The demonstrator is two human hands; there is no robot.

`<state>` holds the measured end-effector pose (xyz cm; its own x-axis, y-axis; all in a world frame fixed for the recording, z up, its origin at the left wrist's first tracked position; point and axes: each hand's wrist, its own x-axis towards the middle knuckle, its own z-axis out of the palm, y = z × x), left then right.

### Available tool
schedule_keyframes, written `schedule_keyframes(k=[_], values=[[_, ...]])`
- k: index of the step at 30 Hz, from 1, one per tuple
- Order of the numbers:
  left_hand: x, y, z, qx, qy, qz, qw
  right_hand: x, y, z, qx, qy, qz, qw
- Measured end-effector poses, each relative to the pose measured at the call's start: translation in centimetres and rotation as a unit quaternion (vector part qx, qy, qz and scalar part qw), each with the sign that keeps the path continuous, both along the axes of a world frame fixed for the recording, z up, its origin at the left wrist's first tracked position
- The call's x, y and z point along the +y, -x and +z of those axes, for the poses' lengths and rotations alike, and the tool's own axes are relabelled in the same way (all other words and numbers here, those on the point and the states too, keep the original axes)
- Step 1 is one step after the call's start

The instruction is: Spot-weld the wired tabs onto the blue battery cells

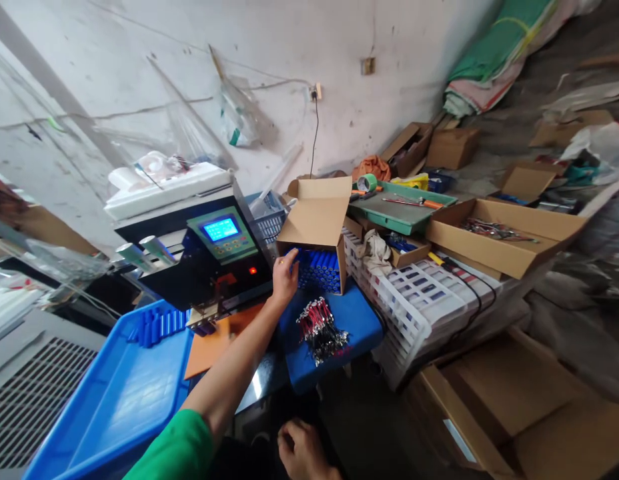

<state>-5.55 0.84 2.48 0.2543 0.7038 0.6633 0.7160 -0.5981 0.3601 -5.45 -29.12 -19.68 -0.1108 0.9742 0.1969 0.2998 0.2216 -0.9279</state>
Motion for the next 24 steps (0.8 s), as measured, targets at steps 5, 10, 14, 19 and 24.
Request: schedule_keyframes(k=[5, 10, 14, 19, 24], values=[[0.8, -0.2, -0.8, 0.162, -0.005, 0.046, 0.986, 0.3, 0.0, -1.0, -0.001, -0.007, -0.008, 1.0], [0.6, -0.8, -0.7, 0.224, 0.003, 0.064, 0.972, 0.2, 0.0, -1.0, 0.001, -0.005, -0.017, 1.0], [0.8, -1.4, -0.6, 0.24, 0.01, 0.078, 0.968, 0.1, 0.0, -0.8, -0.007, -0.019, -0.012, 1.0], [0.5, -1.7, -0.5, 0.228, 0.024, 0.077, 0.97, 0.1, 0.0, -0.3, -0.005, -0.03, -0.015, 0.999], [-1.0, -0.7, 0.4, 0.198, 0.041, 0.059, 0.978, -0.3, -0.5, 0.9, 0.004, -0.006, -0.018, 1.0]])
